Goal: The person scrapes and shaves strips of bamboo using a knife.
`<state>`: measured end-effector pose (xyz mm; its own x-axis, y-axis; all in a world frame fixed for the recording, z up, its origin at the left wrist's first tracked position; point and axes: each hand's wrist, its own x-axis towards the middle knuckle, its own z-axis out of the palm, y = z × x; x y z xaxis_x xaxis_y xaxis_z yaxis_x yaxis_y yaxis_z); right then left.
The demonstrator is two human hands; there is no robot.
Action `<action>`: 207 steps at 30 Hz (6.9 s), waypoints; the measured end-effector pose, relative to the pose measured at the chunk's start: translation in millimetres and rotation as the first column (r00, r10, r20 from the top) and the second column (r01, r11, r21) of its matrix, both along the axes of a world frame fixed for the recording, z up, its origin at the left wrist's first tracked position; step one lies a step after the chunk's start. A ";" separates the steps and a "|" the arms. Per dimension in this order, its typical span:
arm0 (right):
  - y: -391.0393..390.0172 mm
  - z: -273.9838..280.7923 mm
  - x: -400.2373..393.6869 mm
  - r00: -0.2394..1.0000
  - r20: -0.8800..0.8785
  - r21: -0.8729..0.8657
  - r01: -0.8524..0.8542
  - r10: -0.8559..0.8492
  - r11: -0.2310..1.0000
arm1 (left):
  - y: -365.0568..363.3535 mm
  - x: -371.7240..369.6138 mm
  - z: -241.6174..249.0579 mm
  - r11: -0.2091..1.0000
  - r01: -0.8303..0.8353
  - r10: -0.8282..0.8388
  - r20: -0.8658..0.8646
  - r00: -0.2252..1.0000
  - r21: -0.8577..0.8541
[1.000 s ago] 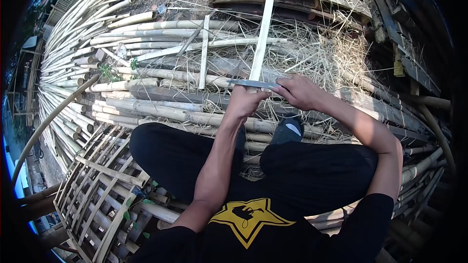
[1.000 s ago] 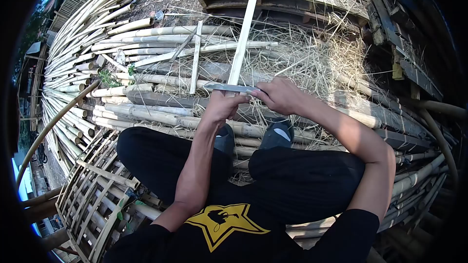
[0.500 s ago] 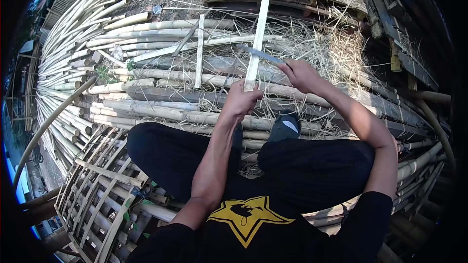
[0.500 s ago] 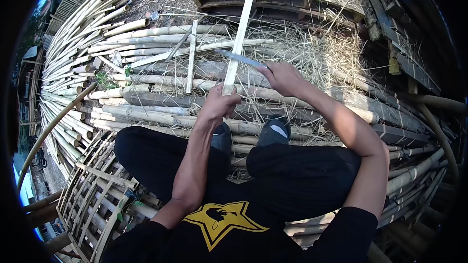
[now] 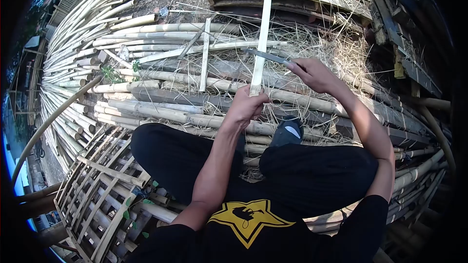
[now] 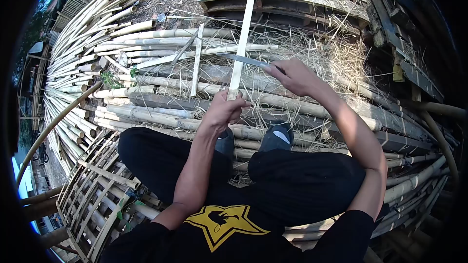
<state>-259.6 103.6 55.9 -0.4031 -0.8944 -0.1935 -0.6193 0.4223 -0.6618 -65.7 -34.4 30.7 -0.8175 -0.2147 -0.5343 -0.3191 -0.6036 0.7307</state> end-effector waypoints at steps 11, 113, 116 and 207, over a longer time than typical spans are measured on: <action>-1.3 -24.0 40.8 0.980 -0.072 -0.023 -0.187 0.185 0.982 | -0.4 2.5 -4.6 0.998 -0.016 0.017 0.012 1.000 -0.062; 10.0 -1.5 -47.6 0.953 -0.067 -0.166 0.280 -0.294 0.946 | 11.2 -2.0 -1.2 0.945 -0.086 0.079 -0.034 0.996 -0.317; -12.5 -6.9 4.0 1.000 -0.021 0.063 0.011 -0.010 0.998 | 9.8 -1.1 7.1 0.957 -0.050 0.047 -0.019 0.999 -0.287; 6.6 -21.0 -18.1 0.997 -0.065 -0.005 0.048 -0.049 0.999 | 13.2 6.1 -3.9 0.848 0.097 -0.071 0.070 0.995 -0.521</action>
